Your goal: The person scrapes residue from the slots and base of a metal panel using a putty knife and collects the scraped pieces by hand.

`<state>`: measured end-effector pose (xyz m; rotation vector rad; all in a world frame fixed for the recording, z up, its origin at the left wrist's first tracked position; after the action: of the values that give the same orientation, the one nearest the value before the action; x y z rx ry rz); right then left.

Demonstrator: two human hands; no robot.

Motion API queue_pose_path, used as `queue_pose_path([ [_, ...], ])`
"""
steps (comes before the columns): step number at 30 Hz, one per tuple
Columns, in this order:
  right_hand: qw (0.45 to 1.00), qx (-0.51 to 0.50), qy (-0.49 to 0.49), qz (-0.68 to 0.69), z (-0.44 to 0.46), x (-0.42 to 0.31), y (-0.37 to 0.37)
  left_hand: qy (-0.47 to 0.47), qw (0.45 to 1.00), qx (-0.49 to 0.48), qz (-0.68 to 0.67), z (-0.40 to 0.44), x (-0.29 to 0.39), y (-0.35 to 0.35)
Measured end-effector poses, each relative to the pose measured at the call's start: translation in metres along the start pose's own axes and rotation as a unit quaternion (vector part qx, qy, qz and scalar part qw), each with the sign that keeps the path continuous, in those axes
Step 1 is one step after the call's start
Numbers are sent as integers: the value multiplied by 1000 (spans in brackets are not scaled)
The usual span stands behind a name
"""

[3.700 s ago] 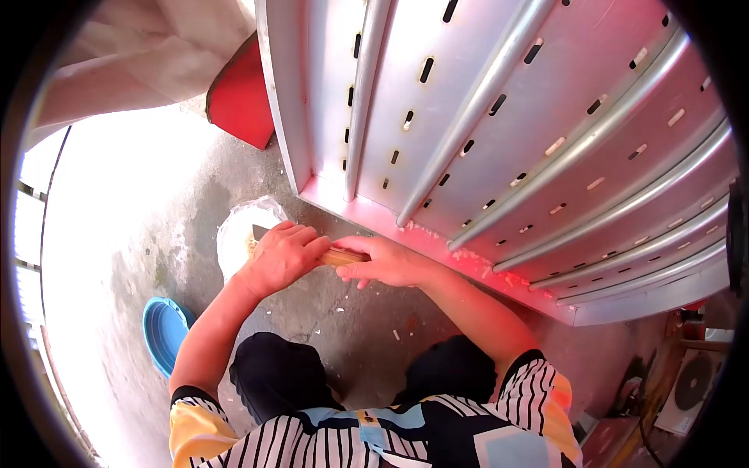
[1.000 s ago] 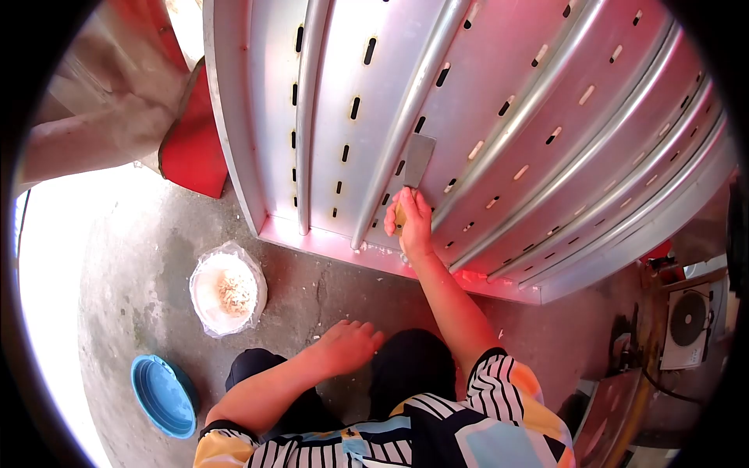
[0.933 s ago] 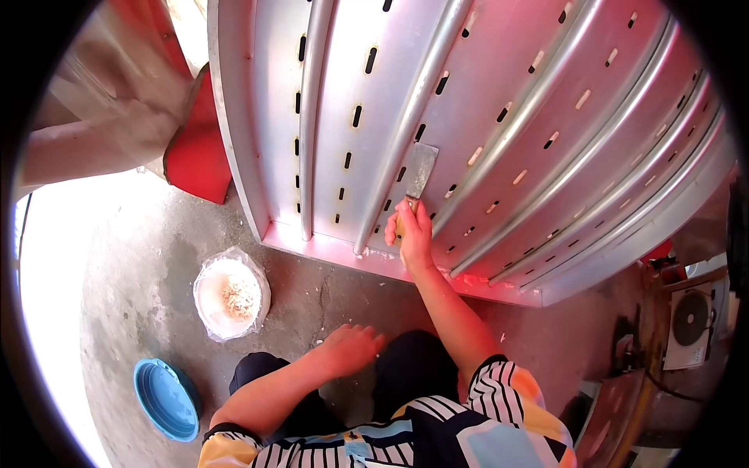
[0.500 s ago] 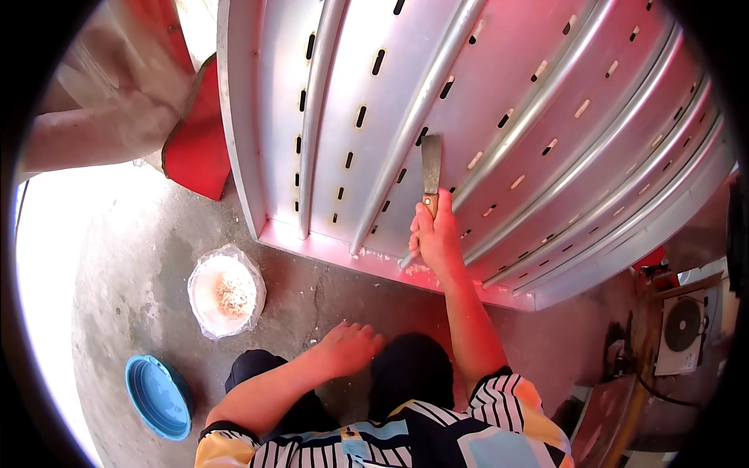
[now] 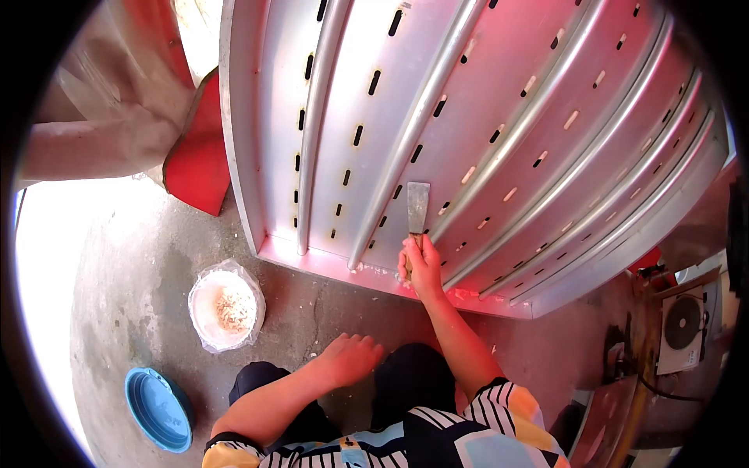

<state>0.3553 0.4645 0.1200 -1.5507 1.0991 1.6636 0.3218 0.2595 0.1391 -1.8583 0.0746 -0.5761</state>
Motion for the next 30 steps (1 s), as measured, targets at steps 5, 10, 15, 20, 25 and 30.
queue_pose_path([
  [5,989,2,-70,131,46,-115,50,7,1000,-23,19,0,-1,8],
  [10,986,49,-55,146,44,-116,65,8,1000,-1,23,0,2,4],
  [15,984,49,-112,128,56,-127,63,19,1000,-20,4,-7,6,0],
  [20,984,54,-165,41,58,-135,44,21,999,-25,-4,-9,1,6],
  [25,984,74,-163,-11,52,-137,28,25,999,-24,-2,-11,-2,9],
  [30,980,71,-175,-52,49,-149,33,15,999,-33,-6,-3,-3,13],
])
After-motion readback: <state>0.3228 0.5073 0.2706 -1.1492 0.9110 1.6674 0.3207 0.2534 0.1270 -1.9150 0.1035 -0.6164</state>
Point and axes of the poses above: each hand's wrist, its own z-axis towards the middle knuckle, its own y-axis out of the palm, x = y × z, the point moved 8 cm from there along z, towards the middle knuckle, and after that the axes turned 5 degrees about z, right-handed, at the moved point
